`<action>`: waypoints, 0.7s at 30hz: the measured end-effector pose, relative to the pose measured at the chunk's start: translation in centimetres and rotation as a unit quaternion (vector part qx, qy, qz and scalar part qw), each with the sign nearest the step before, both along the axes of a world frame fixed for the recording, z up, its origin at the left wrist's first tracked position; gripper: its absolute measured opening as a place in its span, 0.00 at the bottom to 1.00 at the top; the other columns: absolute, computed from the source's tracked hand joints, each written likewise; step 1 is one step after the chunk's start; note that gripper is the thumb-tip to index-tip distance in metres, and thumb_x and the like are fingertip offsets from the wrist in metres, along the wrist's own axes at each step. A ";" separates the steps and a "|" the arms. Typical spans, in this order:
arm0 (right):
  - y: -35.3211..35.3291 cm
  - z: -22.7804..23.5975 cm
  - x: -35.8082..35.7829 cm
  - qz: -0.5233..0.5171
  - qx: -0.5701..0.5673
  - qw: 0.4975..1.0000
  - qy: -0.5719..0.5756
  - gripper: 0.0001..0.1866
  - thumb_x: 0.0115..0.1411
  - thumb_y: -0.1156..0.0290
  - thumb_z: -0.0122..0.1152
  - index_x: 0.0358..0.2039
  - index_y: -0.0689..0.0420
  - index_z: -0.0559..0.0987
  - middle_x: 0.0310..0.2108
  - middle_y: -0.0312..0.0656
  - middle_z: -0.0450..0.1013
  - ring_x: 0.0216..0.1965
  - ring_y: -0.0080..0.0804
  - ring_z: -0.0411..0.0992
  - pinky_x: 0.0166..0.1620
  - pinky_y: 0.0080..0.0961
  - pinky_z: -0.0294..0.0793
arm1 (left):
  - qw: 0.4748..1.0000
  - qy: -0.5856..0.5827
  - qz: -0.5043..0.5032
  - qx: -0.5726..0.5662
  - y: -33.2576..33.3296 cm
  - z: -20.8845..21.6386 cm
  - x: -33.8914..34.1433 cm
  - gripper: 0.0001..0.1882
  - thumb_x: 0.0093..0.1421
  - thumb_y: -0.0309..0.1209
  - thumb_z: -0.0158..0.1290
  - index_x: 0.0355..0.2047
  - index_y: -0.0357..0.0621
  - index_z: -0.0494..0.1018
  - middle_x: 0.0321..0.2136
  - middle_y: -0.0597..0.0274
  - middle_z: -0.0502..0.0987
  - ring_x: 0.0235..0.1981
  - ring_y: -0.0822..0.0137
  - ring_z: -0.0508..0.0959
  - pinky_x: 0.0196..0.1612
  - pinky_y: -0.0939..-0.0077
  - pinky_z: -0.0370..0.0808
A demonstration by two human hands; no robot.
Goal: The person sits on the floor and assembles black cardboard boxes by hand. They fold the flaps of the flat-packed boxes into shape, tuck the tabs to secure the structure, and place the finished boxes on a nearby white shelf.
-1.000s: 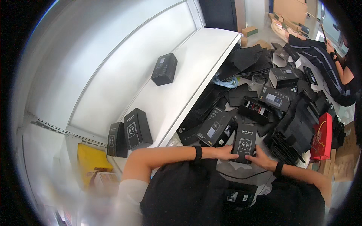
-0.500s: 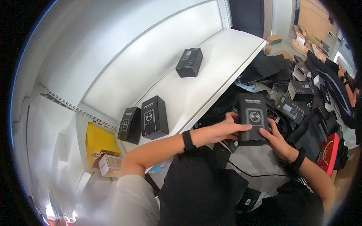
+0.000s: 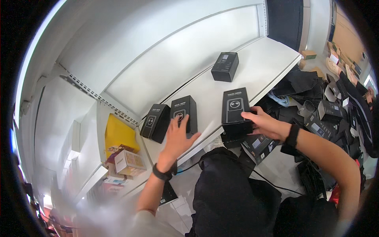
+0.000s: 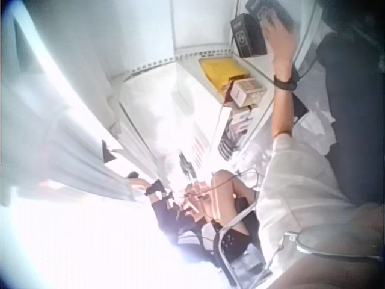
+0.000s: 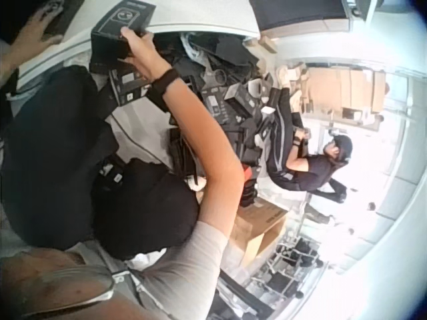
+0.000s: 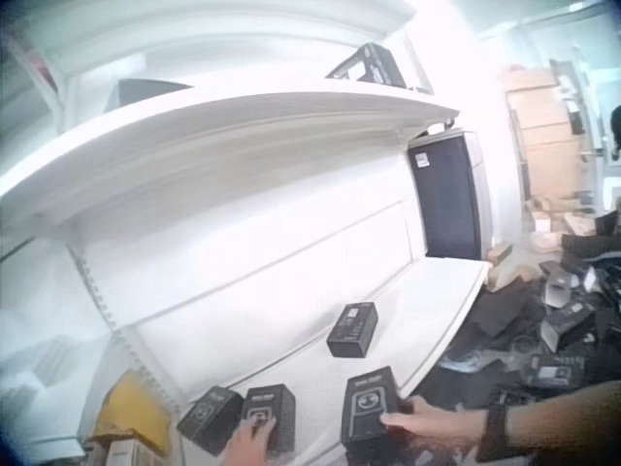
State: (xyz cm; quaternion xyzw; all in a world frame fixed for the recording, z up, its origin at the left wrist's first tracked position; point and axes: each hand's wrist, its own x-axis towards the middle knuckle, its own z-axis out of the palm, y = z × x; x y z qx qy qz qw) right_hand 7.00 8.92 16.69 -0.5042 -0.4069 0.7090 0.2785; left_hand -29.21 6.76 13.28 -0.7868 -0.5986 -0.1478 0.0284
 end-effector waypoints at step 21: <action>5.9 -9.9 -5.1 0.020 0.279 0.956 -0.089 0.31 0.66 0.72 0.61 0.70 0.55 0.67 0.59 0.44 0.70 0.49 0.30 0.74 0.49 0.29 0.78 | 0.982 -0.103 -0.014 0.157 3.1 0.3 0.7 0.48 0.57 0.36 0.70 0.75 0.50 0.58 0.74 0.42 0.54 0.75 0.34 0.52 0.75 0.39 0.51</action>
